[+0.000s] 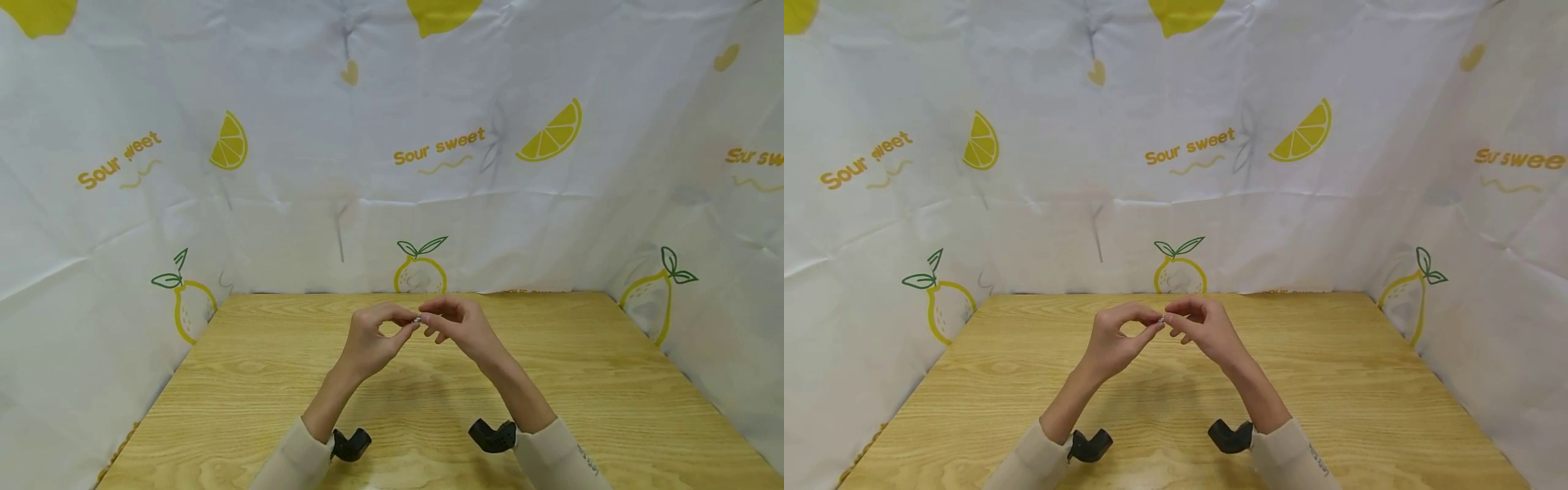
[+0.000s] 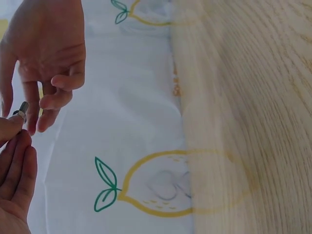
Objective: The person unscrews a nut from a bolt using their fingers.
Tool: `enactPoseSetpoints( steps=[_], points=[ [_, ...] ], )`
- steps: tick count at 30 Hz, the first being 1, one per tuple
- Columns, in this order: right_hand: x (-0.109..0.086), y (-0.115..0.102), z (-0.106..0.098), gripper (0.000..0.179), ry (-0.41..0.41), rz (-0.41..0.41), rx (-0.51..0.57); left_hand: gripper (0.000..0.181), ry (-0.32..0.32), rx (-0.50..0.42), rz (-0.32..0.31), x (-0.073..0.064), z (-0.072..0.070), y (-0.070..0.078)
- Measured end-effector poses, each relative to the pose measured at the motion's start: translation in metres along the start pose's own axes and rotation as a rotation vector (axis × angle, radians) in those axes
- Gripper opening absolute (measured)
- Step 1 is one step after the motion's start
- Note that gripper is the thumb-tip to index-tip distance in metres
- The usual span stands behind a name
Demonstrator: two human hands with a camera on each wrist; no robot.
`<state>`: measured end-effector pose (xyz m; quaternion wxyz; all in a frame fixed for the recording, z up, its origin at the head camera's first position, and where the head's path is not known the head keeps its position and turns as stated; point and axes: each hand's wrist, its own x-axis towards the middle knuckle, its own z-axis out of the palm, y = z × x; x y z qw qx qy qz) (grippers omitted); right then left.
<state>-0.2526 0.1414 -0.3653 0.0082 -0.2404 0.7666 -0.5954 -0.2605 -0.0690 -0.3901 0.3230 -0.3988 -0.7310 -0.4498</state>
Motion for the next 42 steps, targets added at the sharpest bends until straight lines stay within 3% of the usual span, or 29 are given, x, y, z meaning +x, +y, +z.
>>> enactPoseSetpoints(
  steps=[6, 21, 29, 37, 42],
  points=[
    [0.0018, 0.0008, -0.0001, 0.027, -0.031, 0.034, -0.008, 0.009, 0.008, 0.003, 0.011, -0.0007, 0.0009, -0.0011],
    [-0.0007, -0.0023, 0.0009, 0.022, 0.029, 0.028, -0.012, 0.009, 0.000, 0.006, -0.003, -0.0009, 0.0013, -0.0017],
    [0.0000, 0.0006, 0.0022, 0.019, 0.042, -0.065, -0.046, 0.009, -0.009, 0.014, -0.036, -0.0023, 0.0005, -0.0007],
    [-0.0007, 0.0002, 0.0048, 0.015, 0.087, -0.070, -0.091, 0.008, -0.007, 0.000, -0.064, -0.0023, 0.0018, 0.0003],
    [-0.0027, -0.0009, 0.0033, 0.022, 0.054, -0.094, -0.099, 0.009, 0.002, -0.030, -0.083, -0.0016, 0.0019, 0.0025]
  ],
)
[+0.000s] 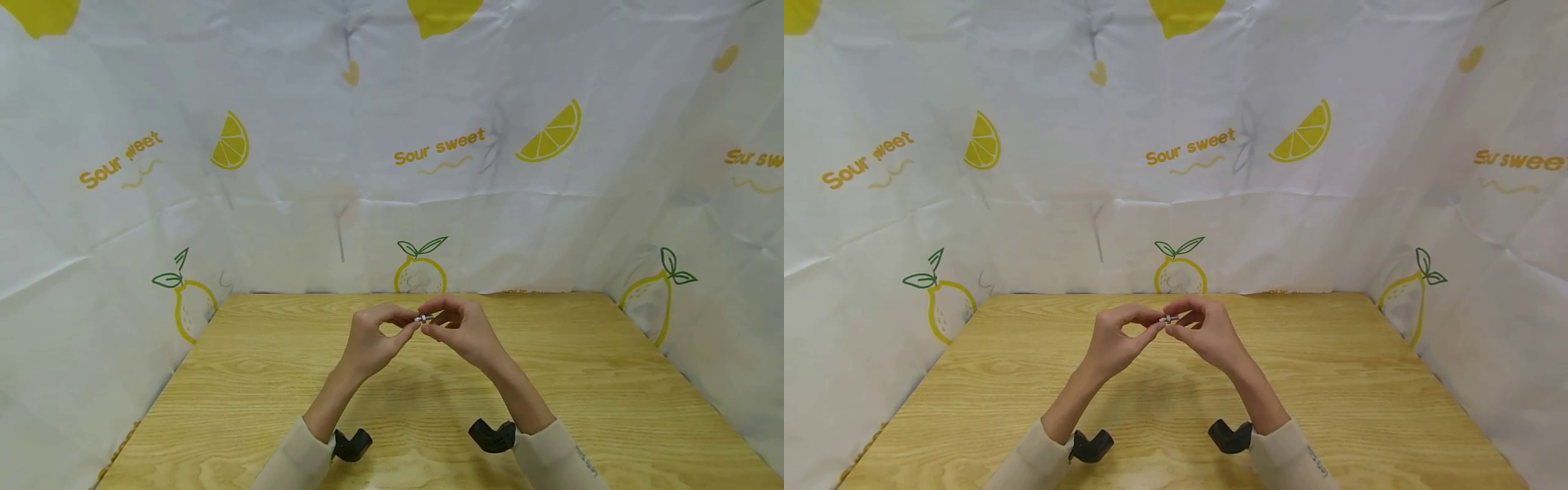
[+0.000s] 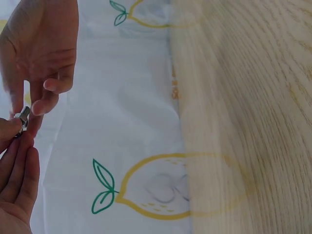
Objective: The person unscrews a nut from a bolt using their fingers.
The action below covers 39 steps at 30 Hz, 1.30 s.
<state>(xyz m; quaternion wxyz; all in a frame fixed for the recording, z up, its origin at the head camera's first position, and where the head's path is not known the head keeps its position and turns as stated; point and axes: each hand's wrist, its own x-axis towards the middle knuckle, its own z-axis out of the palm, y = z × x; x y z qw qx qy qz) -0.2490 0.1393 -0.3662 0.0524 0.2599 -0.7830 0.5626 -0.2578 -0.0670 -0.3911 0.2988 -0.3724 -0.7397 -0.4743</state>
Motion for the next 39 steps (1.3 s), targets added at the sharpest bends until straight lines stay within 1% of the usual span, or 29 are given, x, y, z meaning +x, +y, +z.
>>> enactPoseSetpoints(
  steps=[2, 6, 8, 11, 16, 25, 32, 35, 39],
  points=[
    [-0.0004, -0.0004, -0.0019, 0.025, -0.031, 0.011, 0.020, 0.009, 0.008, -0.002, 0.007, 0.0002, 0.0002, 0.0004],
    [0.0014, -0.0005, -0.0031, 0.027, -0.074, 0.071, 0.065, 0.008, 0.015, -0.002, 0.009, 0.0006, 0.0005, 0.0010],
    [0.0024, -0.0003, -0.0032, 0.028, -0.081, 0.096, 0.074, 0.008, 0.011, -0.005, 0.004, 0.0006, 0.0006, 0.0012],
    [0.0030, 0.0001, -0.0035, 0.027, -0.067, 0.108, 0.075, 0.007, 0.007, -0.006, 0.006, 0.0004, 0.0008, 0.0011],
    [0.0020, 0.0003, -0.0052, 0.022, -0.043, 0.079, 0.063, 0.007, -0.001, -0.017, 0.010, 0.0009, 0.0012, 0.0001],
    [0.0012, 0.0011, -0.0046, 0.018, -0.036, 0.038, 0.032, 0.007, -0.002, -0.024, 0.006, 0.0004, 0.0011, 0.0016],
    [0.0009, 0.0014, -0.0028, 0.014, 0.015, -0.009, -0.010, 0.008, -0.023, -0.025, -0.019, 0.0003, 0.0001, 0.0021],
    [0.0006, 0.0018, -0.0024, 0.014, 0.031, -0.016, -0.010, 0.008, -0.026, -0.027, -0.030, 0.0006, 0.0002, 0.0028],
    [0.0001, 0.0026, -0.0035, 0.016, 0.024, -0.027, 0.022, 0.008, -0.021, -0.022, -0.039, 0.0007, 0.0005, 0.0034]
  ],
)
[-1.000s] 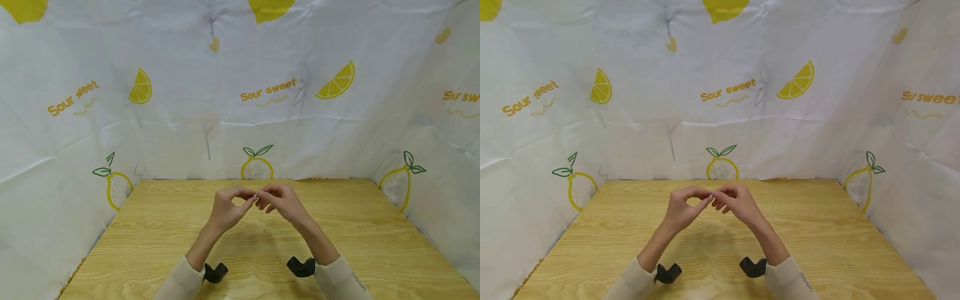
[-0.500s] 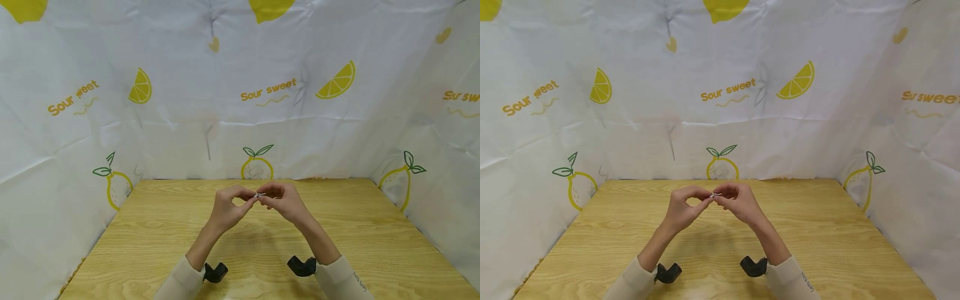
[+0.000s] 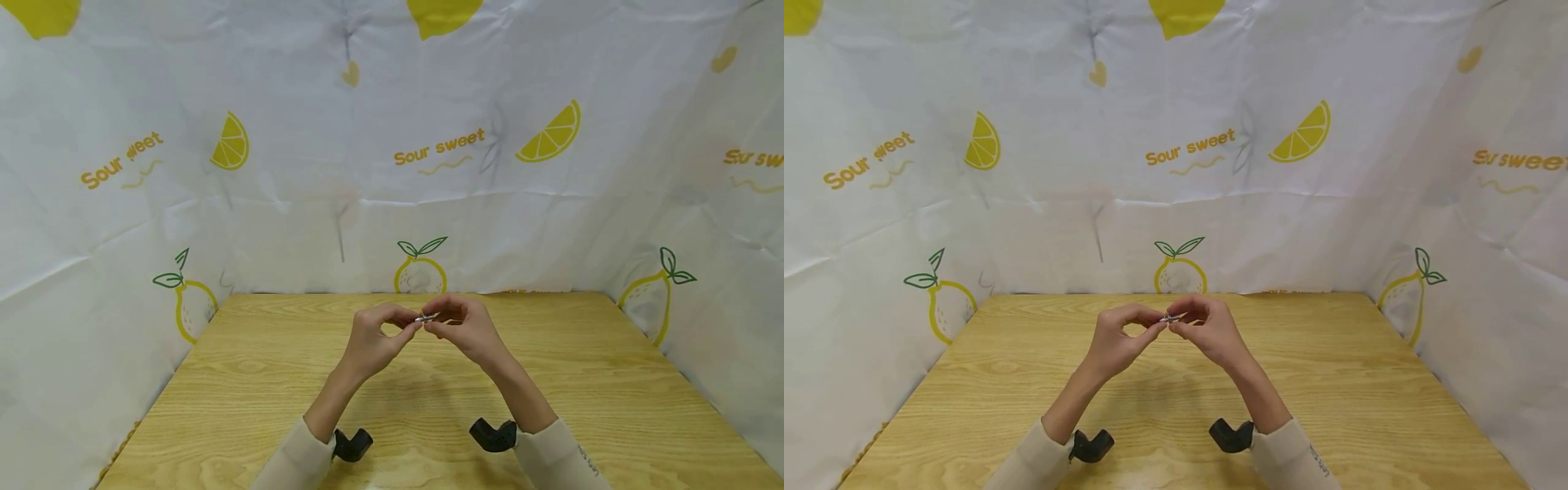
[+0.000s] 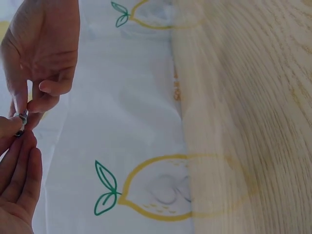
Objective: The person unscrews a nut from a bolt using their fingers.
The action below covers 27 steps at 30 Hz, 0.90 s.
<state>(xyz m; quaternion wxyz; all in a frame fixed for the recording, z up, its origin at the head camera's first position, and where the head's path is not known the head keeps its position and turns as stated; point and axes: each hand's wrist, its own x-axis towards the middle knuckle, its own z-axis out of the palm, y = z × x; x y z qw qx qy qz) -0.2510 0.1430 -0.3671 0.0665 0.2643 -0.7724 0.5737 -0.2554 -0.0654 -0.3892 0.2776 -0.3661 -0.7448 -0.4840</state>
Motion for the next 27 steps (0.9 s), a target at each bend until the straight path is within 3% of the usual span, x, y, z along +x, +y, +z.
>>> enactPoseSetpoints(
  steps=[9, 12, 19, 27],
  points=[
    [-0.0014, -0.0014, -0.0068, 0.024, -0.063, -0.010, 0.188, 0.007, 0.009, 0.014, 0.012, -0.0005, 0.0020, -0.0010],
    [-0.0004, -0.0020, -0.0066, 0.023, -0.055, 0.009, 0.172, 0.007, 0.015, 0.015, 0.029, -0.0003, 0.0030, -0.0021],
    [0.0017, -0.0032, -0.0037, 0.031, -0.075, 0.149, 0.144, 0.007, 0.028, 0.037, 0.065, -0.0002, 0.0023, -0.0021],
    [0.0003, -0.0032, -0.0034, 0.030, -0.080, 0.162, 0.212, 0.009, 0.036, 0.033, 0.105, -0.0002, 0.0018, -0.0029]
  ],
)
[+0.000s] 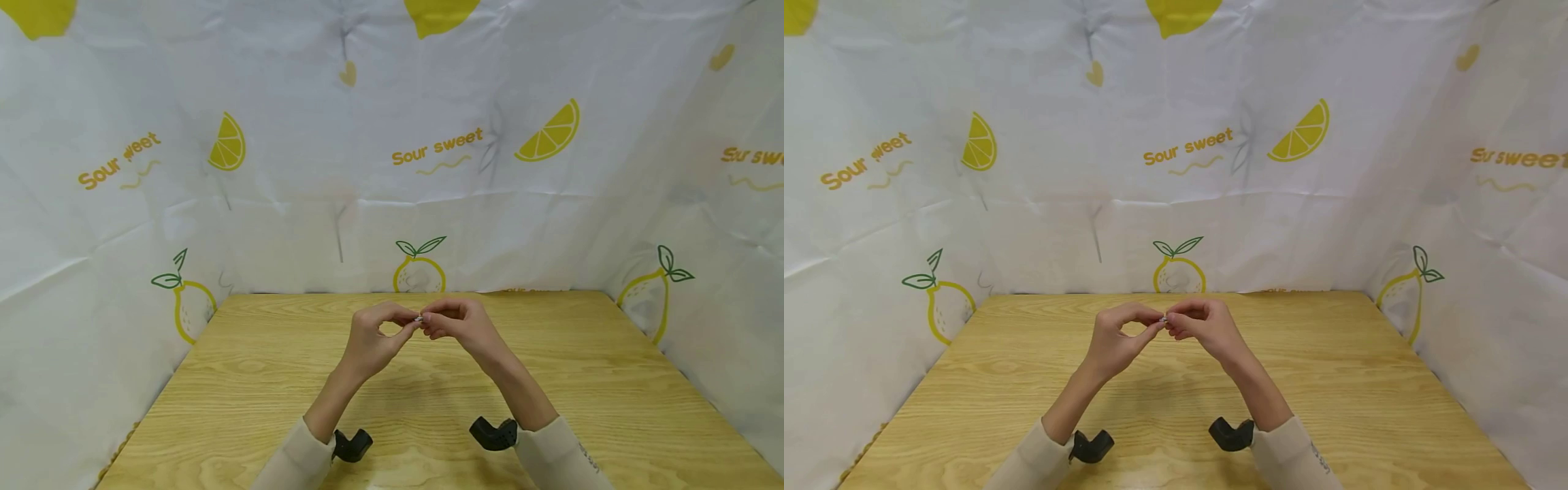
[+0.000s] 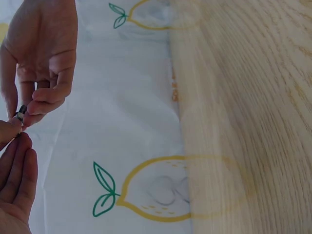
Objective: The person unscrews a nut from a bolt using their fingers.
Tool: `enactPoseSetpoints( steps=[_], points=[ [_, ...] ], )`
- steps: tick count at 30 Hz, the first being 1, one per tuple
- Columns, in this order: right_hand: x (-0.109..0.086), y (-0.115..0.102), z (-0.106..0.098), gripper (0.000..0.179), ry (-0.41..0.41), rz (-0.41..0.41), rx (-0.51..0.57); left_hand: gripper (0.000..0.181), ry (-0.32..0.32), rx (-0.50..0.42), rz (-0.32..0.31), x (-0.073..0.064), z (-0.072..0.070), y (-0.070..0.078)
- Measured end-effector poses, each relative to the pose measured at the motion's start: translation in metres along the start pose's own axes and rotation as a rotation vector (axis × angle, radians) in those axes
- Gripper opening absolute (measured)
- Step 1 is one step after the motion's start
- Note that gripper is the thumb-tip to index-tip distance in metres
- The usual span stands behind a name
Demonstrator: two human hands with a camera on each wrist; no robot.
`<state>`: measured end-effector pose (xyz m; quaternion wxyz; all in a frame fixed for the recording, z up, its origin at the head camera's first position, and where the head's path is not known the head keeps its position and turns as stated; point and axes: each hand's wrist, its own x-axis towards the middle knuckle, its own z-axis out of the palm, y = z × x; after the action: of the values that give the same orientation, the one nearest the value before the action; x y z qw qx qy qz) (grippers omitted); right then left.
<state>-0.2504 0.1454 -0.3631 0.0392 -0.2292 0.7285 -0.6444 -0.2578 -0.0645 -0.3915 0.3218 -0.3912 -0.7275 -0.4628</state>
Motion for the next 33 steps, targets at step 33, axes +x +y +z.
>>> enactPoseSetpoints(
  steps=[33],
  points=[
    [0.0010, -0.0032, -0.0024, 0.034, -0.011, 0.111, -0.082, 0.008, -0.011, -0.007, -0.037, 0.0010, -0.0012, 0.0034]
  ],
)
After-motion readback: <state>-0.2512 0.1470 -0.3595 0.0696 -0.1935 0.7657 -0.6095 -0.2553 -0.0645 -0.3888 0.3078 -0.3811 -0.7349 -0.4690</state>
